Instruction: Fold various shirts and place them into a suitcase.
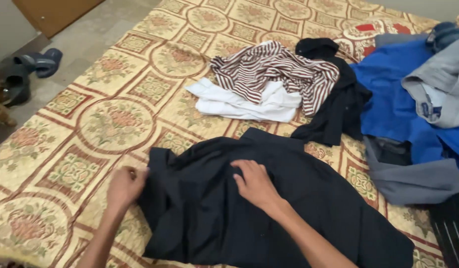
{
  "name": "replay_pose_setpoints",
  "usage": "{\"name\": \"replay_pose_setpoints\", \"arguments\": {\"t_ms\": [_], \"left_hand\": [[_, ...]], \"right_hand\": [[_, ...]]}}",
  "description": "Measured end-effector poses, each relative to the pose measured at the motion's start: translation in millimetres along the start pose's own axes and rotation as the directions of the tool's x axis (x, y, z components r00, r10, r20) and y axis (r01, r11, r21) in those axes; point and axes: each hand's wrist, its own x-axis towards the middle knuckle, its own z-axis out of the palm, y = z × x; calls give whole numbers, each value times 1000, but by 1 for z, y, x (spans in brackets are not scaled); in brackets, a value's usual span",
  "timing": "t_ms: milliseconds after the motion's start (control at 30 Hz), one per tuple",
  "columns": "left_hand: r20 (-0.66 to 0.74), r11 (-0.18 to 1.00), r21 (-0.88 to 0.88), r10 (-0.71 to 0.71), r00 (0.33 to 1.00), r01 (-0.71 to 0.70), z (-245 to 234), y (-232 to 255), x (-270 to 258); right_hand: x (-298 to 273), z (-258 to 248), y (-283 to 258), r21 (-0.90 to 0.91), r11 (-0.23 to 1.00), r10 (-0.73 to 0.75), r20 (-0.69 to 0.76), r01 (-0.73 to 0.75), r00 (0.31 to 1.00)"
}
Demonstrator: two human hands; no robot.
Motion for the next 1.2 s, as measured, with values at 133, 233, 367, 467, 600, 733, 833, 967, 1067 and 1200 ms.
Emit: {"name": "replay_pose_setpoints", "arguments": {"t_ms": [133,233,367,467,600,733,833,967,1067,1200], "left_hand": [[79,999,-24,47,996,-45,21,7,-11],[27,980,-70,191,981,-189,42,-7,-3],[13,970,-215,118,993,-112,33,-20,-7],[-101,914,-404,1,995,-42,12,-32,-28],[-319,973,-229,-74,945,-1,-14,-31,-53],[-595,964,147,264,759,-220,-34,8,-80],[-360,963,-102,198,912,-249,-34,20,-110],[238,986,-96,159,958,-140,-13,9,-127],[255,950,-197,288,923,-241,-3,-17,-127],[411,968,-243,154,899,-55,-33,-49,-111]], "right_hand": [[54,21,-26,-56,998,-35,61,38,998],[79,30,-38,-218,961,-123,214,170,969],[97,46,-19,-345,921,-18,425,180,905],[104,57,17,-289,951,15,407,113,913],[119,55,17,-264,959,-52,183,100,982],[111,52,-23,-331,943,24,-9,-26,1000],[77,52,-59,-234,966,65,-203,-113,977],[-2,55,-87,-154,986,28,-262,-70,965],[-42,70,-84,-195,981,-20,-141,-8,990],[-61,84,-70,-300,951,74,-5,-72,997]]}}
